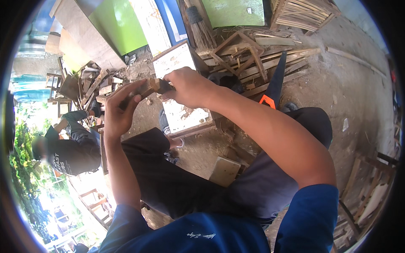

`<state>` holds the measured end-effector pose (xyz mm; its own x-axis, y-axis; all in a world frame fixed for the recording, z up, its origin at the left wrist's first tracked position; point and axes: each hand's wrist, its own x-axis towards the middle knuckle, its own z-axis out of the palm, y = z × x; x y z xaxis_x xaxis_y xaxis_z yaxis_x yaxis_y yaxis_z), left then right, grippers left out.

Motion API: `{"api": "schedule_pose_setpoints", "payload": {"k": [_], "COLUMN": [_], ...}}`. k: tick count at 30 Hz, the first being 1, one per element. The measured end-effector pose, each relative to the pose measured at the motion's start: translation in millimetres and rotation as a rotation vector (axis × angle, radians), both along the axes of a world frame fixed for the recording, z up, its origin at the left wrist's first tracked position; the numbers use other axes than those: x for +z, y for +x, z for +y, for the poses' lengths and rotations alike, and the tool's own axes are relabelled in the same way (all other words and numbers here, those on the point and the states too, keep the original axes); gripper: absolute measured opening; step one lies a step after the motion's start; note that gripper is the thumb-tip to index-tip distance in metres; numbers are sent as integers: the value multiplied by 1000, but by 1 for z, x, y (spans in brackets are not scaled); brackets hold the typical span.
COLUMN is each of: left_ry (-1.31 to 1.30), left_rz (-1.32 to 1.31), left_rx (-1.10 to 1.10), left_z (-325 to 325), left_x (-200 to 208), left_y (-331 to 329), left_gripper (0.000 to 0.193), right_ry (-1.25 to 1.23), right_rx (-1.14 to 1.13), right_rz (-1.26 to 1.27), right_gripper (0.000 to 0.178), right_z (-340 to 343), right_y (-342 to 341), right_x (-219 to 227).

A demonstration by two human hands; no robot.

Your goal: The person assembles a small wooden frame by hand, aligning pieces and securing them with a hammer and nails. They repeatedly adjust the frame and hammer nails into the joints to hold the structure together.

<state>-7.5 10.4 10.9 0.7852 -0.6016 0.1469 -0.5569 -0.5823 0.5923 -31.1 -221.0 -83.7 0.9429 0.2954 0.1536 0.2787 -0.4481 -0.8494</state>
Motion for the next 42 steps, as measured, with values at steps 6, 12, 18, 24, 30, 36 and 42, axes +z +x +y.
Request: {"api": "schedule_pose_setpoints", "payload": {"k": [6, 12, 18, 24, 30, 36, 42], "left_ry": [17, 31, 32, 54, 58, 88, 86], "left_rz": [21, 1, 10, 0, 17, 25, 65], "left_rx": [-19, -20, -16, -13, -6, -3, 23], "left_z": [-3, -5, -7, -9, -11, -12, -11], "left_x": [2, 0, 1, 2, 3, 5, 5], "left_y": [1, 1, 1, 0, -1, 0, 0], "left_gripper": [37, 36, 37, 37, 37, 37, 38], "right_ry": [8, -17, -1, 11, 8, 16, 20], "right_rx": [35, 23, 3, 21, 14, 20, 14], "right_rz": [24, -17, -29, -6, 10, 8, 8], "right_gripper": [35, 37, 36, 35, 35, 35, 34], "right_z": [-1, -2, -2, -4, -4, -4, -4], "right_y": [-2, -2, -2, -1, -1, -1, -1], "right_x": [3, 0, -2, -2, -4, -4, -3]}}
